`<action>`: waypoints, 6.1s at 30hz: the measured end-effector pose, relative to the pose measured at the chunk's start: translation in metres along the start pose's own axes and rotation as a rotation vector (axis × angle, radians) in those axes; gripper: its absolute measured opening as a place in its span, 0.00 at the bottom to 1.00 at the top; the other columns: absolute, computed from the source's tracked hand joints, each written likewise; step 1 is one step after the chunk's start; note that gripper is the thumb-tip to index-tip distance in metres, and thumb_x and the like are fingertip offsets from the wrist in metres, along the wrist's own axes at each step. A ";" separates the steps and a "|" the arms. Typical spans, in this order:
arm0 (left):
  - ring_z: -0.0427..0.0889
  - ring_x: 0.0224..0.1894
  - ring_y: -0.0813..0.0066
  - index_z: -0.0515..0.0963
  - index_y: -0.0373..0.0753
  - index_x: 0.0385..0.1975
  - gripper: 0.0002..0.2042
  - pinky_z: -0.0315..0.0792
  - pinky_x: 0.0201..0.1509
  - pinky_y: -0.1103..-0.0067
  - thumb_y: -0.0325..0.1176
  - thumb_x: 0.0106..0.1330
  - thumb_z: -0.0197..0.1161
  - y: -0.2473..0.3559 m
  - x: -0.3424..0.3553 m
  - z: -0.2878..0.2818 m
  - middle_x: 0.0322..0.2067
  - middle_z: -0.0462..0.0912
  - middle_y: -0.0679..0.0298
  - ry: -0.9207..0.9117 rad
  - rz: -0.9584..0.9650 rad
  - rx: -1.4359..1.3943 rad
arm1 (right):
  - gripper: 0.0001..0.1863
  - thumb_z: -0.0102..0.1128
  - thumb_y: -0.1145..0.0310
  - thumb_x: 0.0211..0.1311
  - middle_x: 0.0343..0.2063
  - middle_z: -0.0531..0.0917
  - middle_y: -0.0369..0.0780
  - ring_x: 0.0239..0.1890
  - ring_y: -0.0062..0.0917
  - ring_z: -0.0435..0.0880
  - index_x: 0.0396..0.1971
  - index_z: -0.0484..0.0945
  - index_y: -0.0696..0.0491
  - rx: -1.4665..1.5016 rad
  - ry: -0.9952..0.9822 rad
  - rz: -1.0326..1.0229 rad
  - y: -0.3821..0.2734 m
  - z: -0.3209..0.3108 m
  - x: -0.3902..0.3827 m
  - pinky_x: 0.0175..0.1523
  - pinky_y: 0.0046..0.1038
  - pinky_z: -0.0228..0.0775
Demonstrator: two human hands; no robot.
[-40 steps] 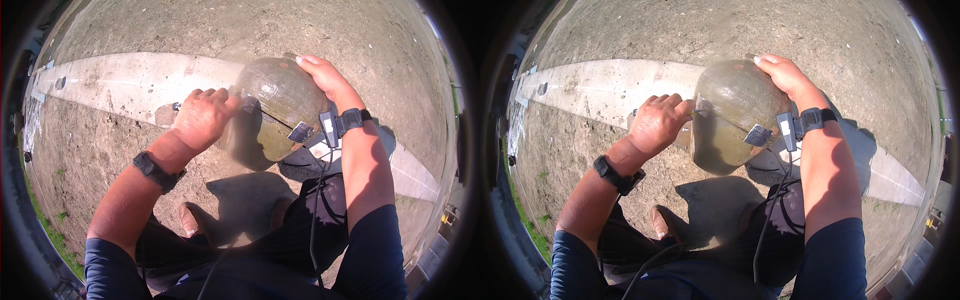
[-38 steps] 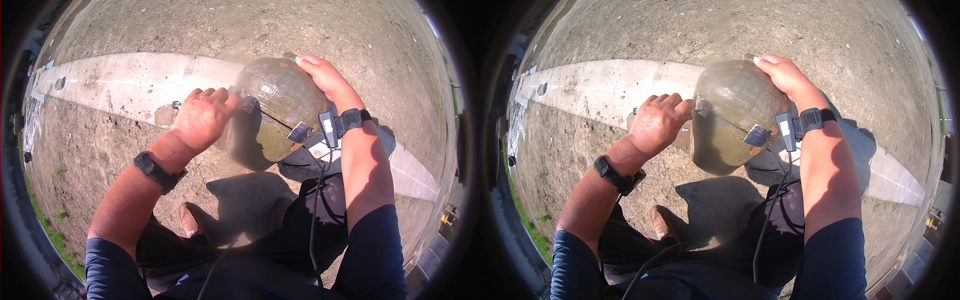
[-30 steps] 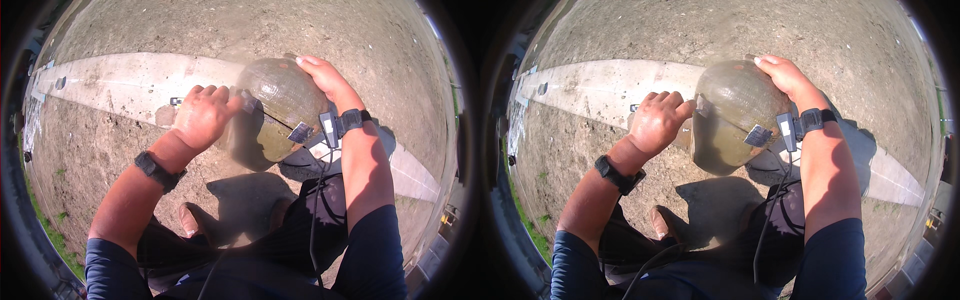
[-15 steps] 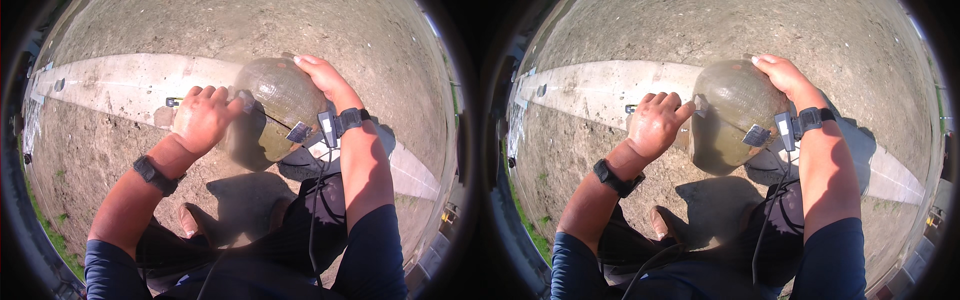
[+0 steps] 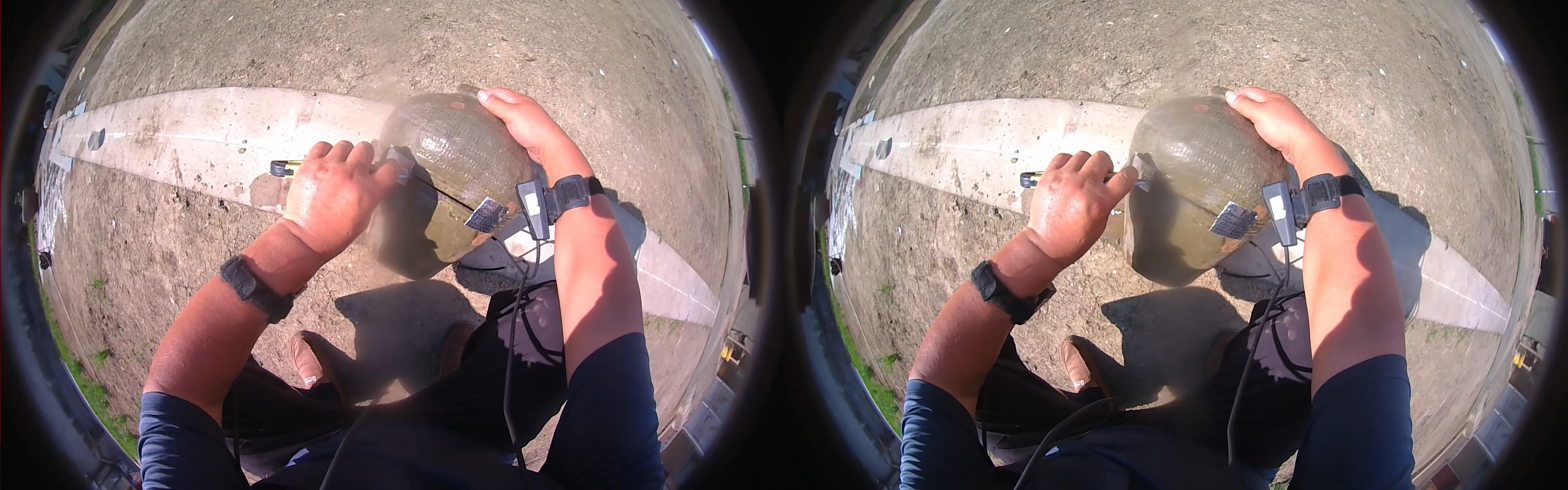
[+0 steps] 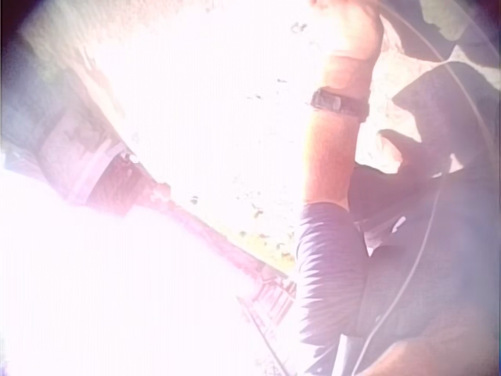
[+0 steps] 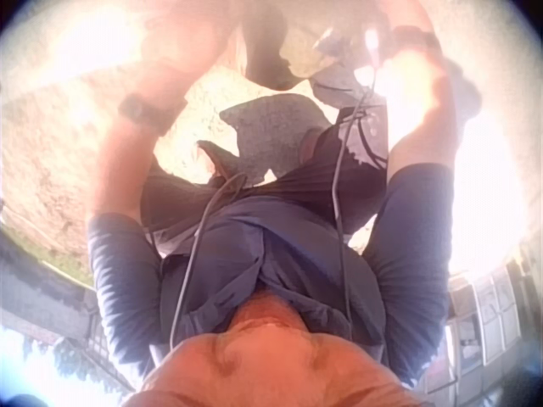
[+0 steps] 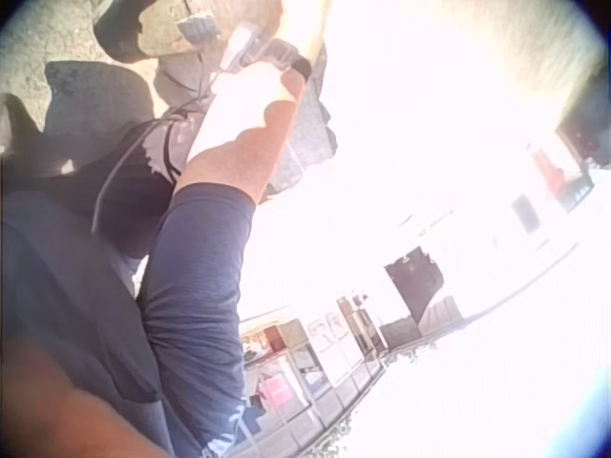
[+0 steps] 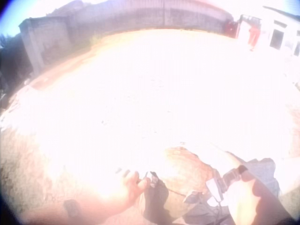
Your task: The person cleans a large clay pot by scraping tape off and then rinsing it with water.
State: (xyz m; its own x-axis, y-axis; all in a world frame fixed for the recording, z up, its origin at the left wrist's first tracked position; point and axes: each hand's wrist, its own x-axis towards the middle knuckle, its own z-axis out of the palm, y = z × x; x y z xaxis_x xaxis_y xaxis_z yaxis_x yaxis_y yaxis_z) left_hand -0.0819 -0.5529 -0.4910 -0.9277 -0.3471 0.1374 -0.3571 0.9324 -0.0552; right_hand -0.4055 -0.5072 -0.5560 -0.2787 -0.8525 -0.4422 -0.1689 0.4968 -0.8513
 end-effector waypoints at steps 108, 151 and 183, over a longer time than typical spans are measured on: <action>0.80 0.34 0.67 0.81 0.46 0.41 0.11 0.70 0.41 0.70 0.29 0.59 0.59 0.000 0.005 -0.011 0.32 0.76 0.65 0.005 -0.015 -0.032 | 0.24 0.59 0.50 0.70 0.52 0.84 0.38 0.53 0.27 0.78 0.55 0.81 0.53 -0.028 0.007 -0.001 -0.004 0.000 -0.006 0.60 0.32 0.68; 0.83 0.30 0.63 0.64 0.31 0.48 0.13 0.79 0.33 0.70 0.38 0.81 0.46 0.173 0.033 -0.023 0.35 0.78 0.51 -0.105 -1.404 -2.355 | 0.24 0.60 0.51 0.71 0.50 0.85 0.39 0.51 0.24 0.80 0.57 0.80 0.54 -0.051 0.008 -0.028 -0.003 0.000 -0.006 0.57 0.30 0.70; 0.85 0.34 0.64 0.65 0.29 0.56 0.17 0.82 0.37 0.73 0.37 0.79 0.48 0.176 0.044 -0.032 0.40 0.81 0.52 -0.170 -1.411 -2.167 | 0.26 0.60 0.50 0.70 0.52 0.85 0.39 0.54 0.25 0.80 0.58 0.80 0.53 -0.077 0.014 -0.028 -0.006 0.000 -0.011 0.60 0.30 0.69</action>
State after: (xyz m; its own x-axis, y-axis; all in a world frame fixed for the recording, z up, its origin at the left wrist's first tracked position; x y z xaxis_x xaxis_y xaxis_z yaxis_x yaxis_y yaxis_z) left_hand -0.1819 -0.4004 -0.4632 -0.4407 -0.4127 -0.7971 -0.0162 -0.8842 0.4668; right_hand -0.4020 -0.5011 -0.5459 -0.2855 -0.8644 -0.4140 -0.2493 0.4841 -0.8388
